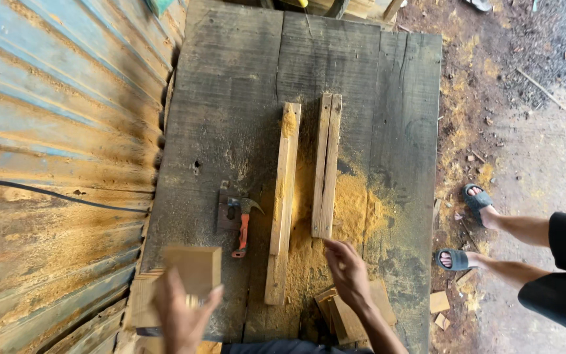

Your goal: The person sands small wooden blocks by rubbing them against a larger wooden jig on a workbench.

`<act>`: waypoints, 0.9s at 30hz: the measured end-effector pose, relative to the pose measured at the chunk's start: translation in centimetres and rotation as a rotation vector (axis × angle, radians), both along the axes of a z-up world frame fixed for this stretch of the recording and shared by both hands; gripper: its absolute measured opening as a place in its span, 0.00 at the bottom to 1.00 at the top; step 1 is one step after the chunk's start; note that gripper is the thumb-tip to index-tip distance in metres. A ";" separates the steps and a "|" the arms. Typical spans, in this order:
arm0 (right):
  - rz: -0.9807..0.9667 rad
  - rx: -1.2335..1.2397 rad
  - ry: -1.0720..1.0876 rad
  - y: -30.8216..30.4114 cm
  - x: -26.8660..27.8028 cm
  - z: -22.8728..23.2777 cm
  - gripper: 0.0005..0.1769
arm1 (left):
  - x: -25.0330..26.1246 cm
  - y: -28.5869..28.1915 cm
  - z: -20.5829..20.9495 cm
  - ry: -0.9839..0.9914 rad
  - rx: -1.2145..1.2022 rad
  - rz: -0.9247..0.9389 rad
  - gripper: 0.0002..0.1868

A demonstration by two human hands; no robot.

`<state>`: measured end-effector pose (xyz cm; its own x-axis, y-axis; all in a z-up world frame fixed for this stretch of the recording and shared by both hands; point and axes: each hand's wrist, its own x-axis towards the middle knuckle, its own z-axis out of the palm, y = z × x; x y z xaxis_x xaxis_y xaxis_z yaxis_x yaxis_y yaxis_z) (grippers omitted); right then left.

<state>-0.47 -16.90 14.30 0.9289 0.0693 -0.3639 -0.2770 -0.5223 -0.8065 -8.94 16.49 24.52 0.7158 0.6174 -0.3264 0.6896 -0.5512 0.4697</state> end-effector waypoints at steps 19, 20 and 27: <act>0.002 -0.300 -0.096 1.5 5.8 -10.0 0.20 | 9.7 -16.9 -25.1 -0.245 0.295 -1.014 0.34; 0.009 -0.298 -0.067 1.5 5.8 -9.3 0.18 | 10.0 -16.5 -25.4 -0.310 0.331 -1.038 0.32; 0.101 -0.370 -0.193 0.2 8.6 -12.8 0.16 | 12.9 -15.8 -25.6 -0.339 0.407 -1.091 0.30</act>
<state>8.12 -16.67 1.45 0.9776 0.0606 -0.2017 -0.0722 -0.8032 -0.5914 3.97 0.69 -1.08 0.9351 -0.3498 0.0564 -0.3539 -0.9151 0.1934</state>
